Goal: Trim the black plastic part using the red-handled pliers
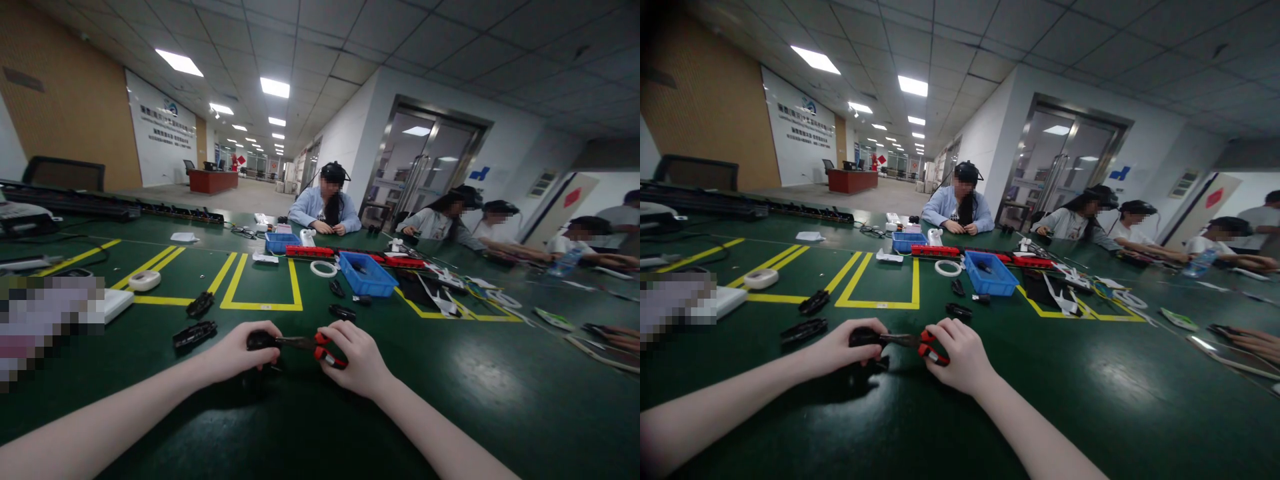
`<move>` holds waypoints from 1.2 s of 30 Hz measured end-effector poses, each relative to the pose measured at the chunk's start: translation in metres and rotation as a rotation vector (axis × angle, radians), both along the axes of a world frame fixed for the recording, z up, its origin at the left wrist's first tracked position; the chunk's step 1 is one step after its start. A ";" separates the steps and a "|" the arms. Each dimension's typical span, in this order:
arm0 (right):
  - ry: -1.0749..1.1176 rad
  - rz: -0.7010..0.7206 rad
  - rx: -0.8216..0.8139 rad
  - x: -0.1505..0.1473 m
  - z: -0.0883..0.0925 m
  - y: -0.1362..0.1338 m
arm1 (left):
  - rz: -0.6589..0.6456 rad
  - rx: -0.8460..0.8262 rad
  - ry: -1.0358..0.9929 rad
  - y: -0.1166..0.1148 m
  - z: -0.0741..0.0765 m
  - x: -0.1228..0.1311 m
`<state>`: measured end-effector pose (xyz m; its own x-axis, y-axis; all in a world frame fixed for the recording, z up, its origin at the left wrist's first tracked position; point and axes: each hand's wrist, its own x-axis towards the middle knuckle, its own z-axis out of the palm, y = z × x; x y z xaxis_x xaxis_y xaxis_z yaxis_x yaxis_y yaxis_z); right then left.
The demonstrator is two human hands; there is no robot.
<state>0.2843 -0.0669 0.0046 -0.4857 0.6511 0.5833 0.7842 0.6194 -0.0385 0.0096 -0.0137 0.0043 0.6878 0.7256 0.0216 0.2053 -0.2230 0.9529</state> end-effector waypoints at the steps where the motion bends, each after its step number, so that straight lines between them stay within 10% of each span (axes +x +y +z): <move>1: -0.003 0.006 0.002 0.000 0.000 0.000 | -0.003 -0.004 0.003 0.000 0.000 0.000; 36: 0.015 0.011 0.074 -0.003 -0.001 0.000 | -0.079 0.051 -0.012 -0.008 0.004 -0.003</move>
<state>0.2815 -0.0670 0.0039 -0.4832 0.6005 0.6371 0.7771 0.6294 -0.0038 0.0068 -0.0215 0.0083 0.7423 0.6668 0.0663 0.1734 -0.2867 0.9422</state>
